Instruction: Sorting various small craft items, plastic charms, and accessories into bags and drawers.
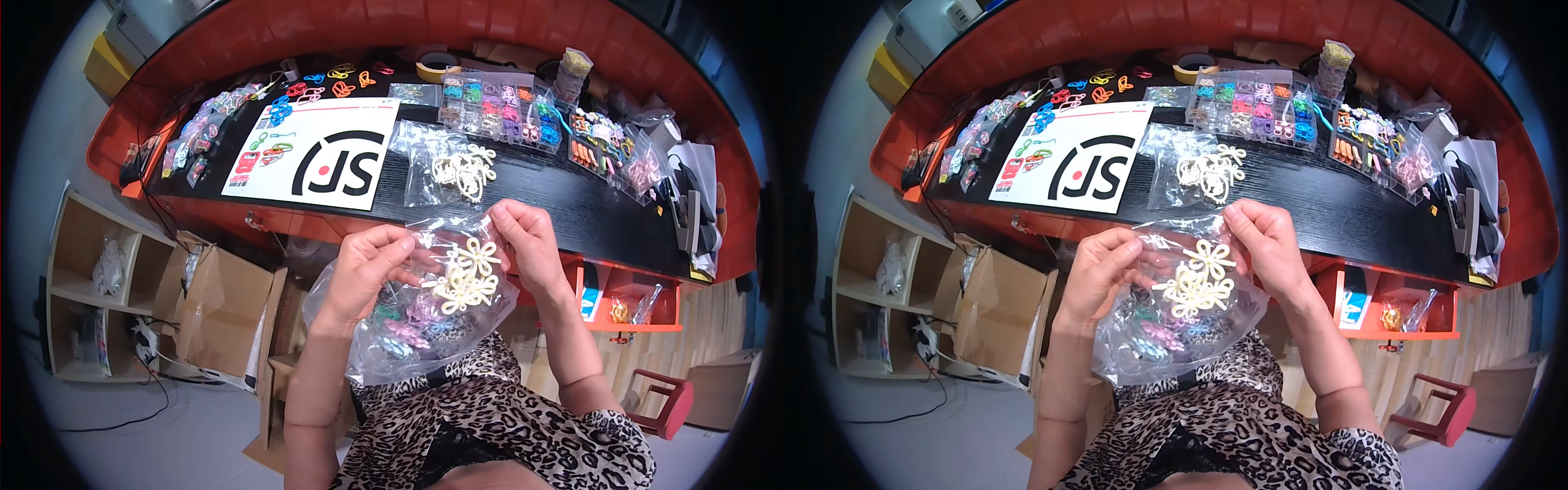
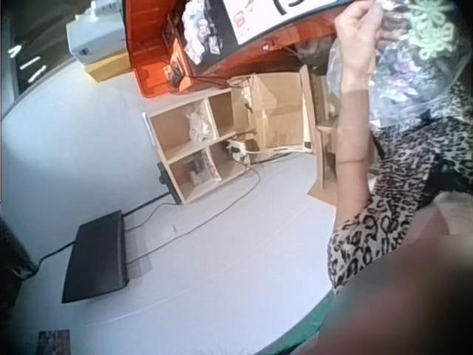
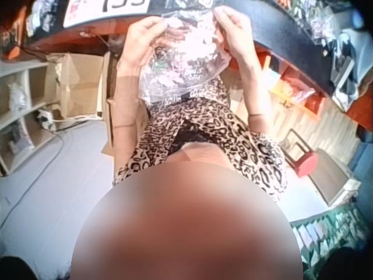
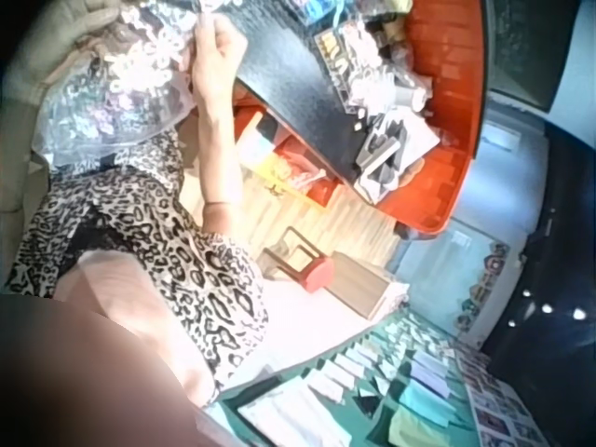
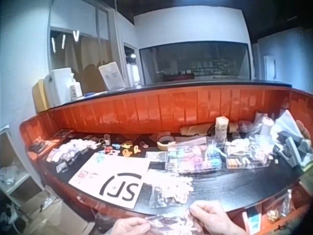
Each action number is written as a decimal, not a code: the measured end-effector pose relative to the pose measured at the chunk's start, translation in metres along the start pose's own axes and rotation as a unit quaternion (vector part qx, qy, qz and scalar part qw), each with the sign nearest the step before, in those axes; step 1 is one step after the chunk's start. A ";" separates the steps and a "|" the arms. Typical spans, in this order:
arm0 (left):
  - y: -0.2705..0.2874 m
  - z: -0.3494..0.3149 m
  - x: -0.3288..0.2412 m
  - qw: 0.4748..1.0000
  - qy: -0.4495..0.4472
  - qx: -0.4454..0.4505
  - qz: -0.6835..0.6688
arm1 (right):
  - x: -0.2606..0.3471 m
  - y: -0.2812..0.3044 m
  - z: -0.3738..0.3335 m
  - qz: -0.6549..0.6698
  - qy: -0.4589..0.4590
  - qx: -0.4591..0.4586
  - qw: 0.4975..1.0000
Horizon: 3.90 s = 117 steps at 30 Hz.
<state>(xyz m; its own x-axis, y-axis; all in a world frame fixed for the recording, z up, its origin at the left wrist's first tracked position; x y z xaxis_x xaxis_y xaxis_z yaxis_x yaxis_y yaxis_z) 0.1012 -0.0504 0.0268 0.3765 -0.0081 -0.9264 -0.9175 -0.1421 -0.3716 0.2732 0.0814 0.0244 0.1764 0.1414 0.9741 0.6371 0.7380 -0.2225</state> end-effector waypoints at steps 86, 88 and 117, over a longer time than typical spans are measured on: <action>0.009 -0.028 -0.051 0.912 -0.176 -0.035 0.369 | 0.027 -0.044 0.014 0.018 -0.160 0.169 0.973; 0.010 -0.029 -0.047 0.922 -0.163 -0.011 0.350 | 0.022 -0.046 0.015 0.027 -0.166 0.182 0.969; -0.008 -0.041 0.017 0.854 -0.208 -0.194 0.436 | 0.042 -0.003 0.021 -0.180 -0.082 0.091 0.976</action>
<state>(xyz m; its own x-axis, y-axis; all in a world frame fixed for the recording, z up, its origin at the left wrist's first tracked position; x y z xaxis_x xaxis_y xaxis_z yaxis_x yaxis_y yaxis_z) 0.1205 -0.0904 0.0165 -0.5806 0.0614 -0.8119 -0.6829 -0.5797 0.4445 0.2625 0.0989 0.0672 -0.1657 -0.0559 0.9846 0.4894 0.8621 0.1313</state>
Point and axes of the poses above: each hand's wrist, its own z-axis towards the middle knuckle, its own y-axis out of the back of the hand, x = y × z, the point moved 6 cm from there along z, towards the middle knuckle, and after that the axes turned 5 degrees about x, right-handed, at the moved point
